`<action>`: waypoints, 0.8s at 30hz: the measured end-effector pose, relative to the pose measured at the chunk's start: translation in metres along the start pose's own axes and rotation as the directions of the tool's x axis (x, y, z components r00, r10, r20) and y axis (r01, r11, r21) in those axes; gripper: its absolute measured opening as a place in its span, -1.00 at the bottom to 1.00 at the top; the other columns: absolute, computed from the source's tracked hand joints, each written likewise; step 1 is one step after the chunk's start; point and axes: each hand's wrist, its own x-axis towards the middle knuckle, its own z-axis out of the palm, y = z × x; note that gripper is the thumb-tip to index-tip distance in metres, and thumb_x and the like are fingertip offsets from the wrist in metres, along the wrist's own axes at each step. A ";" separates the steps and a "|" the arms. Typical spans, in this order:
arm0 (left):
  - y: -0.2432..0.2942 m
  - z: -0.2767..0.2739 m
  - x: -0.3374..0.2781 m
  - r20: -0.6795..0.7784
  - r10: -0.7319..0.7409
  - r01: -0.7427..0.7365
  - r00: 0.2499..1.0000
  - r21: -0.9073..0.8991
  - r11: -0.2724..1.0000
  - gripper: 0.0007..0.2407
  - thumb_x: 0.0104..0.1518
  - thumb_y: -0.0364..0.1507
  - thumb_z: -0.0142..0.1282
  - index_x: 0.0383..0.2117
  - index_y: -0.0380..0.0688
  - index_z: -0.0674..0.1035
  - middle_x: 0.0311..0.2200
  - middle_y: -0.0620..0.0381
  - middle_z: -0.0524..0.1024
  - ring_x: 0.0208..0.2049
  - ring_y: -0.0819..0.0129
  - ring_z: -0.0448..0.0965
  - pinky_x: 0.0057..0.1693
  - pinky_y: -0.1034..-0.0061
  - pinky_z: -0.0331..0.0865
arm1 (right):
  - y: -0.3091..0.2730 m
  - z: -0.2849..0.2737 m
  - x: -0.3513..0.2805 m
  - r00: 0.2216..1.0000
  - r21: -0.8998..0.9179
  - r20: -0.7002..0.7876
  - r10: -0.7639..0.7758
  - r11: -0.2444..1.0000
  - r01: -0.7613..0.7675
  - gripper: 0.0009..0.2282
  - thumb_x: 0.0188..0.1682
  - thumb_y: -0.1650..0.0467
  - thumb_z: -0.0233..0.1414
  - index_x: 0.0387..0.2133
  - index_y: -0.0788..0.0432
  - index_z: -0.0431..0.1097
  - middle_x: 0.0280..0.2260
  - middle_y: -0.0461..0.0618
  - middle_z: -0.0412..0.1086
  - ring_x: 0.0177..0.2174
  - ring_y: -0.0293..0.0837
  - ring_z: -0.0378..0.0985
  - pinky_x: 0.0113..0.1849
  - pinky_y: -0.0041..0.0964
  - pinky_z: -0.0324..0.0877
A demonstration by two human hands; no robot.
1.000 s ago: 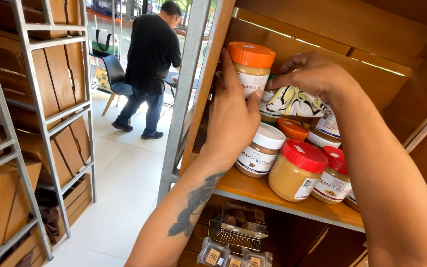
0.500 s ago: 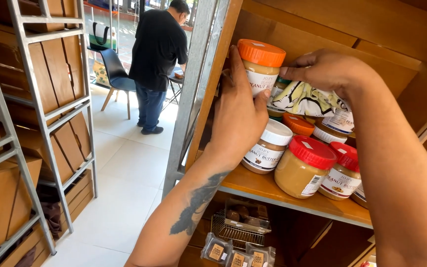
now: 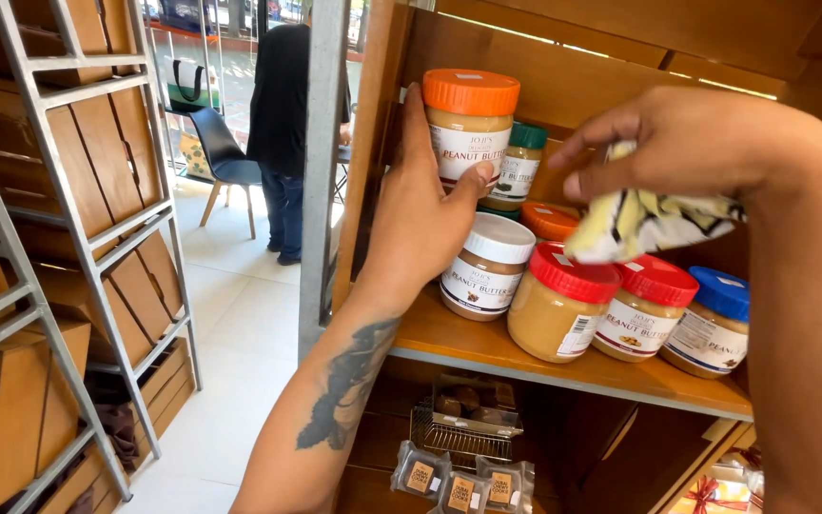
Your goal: Wiping peanut butter jars with a cloth and arranging them on wooden display shelves.
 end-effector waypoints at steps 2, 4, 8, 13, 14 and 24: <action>0.001 0.000 -0.003 0.019 0.012 -0.011 1.000 -0.039 0.999 -0.26 0.13 -0.45 0.15 0.37 -0.33 -0.10 0.17 -0.40 0.42 -0.04 -0.06 0.69 -0.08 0.31 0.61 | 0.003 0.005 -0.009 0.997 -0.052 0.075 0.013 0.999 -0.009 -0.63 -0.11 0.22 0.23 0.03 -0.25 0.56 -0.06 -0.19 0.62 -0.18 -0.03 0.68 -0.07 -0.09 0.52; 0.004 0.000 -0.007 0.037 0.026 -0.024 0.999 -0.078 0.997 -0.25 0.12 -0.47 0.16 0.38 -0.29 -0.11 0.26 -0.39 0.33 0.08 -0.08 0.64 0.02 0.30 0.60 | 0.011 0.011 -0.013 0.989 -0.105 0.147 0.029 0.994 -0.014 -0.54 -0.16 0.17 0.27 0.09 -0.28 0.51 -0.08 -0.20 0.64 -0.17 -0.05 0.72 -0.05 -0.14 0.55; 0.013 0.000 -0.014 0.065 0.057 -0.043 0.996 -0.196 0.980 -0.25 0.13 -0.49 0.19 0.38 -0.28 -0.10 0.33 -0.37 0.23 0.19 -0.04 0.55 0.15 0.28 0.54 | 0.039 0.029 -0.006 0.977 -0.149 0.210 -0.033 0.987 0.065 -0.37 -0.35 0.01 0.29 0.12 -0.35 0.45 0.09 -0.30 0.51 0.05 -0.13 0.59 0.07 -0.13 0.49; 0.025 0.000 -0.023 0.068 0.083 -0.064 0.994 -0.250 0.966 -0.26 0.16 -0.51 0.17 0.38 -0.25 -0.10 0.28 -0.37 0.33 0.16 -0.03 0.61 0.12 0.30 0.63 | 0.092 0.020 0.005 0.986 0.024 0.125 -0.111 0.994 0.109 -0.43 -0.24 0.06 0.10 0.15 -0.27 0.43 0.18 -0.37 0.45 0.11 -0.16 0.58 0.16 -0.03 0.44; 0.027 0.000 -0.026 0.068 0.085 -0.064 0.994 -0.265 0.962 -0.27 0.17 -0.51 0.18 0.38 -0.24 -0.09 0.28 -0.36 0.33 0.17 -0.02 0.61 0.15 0.31 0.61 | 0.105 0.017 0.008 0.992 0.055 0.089 -0.086 0.995 0.081 -0.50 -0.16 0.19 0.12 0.15 -0.24 0.44 0.10 -0.31 0.54 0.03 -0.18 0.65 0.12 -0.13 0.49; 0.044 0.023 -0.031 0.131 0.152 -0.112 0.980 -0.274 0.955 -0.25 0.15 -0.50 0.26 0.39 -0.18 -0.04 0.29 -0.39 0.35 0.23 -0.06 0.57 0.22 0.25 0.54 | 0.129 0.024 -0.006 0.974 0.425 -0.097 -0.206 0.876 0.228 -0.31 -0.21 0.43 0.15 0.33 0.00 0.25 0.02 -0.01 0.56 -0.19 -0.08 0.63 -0.17 -0.18 0.52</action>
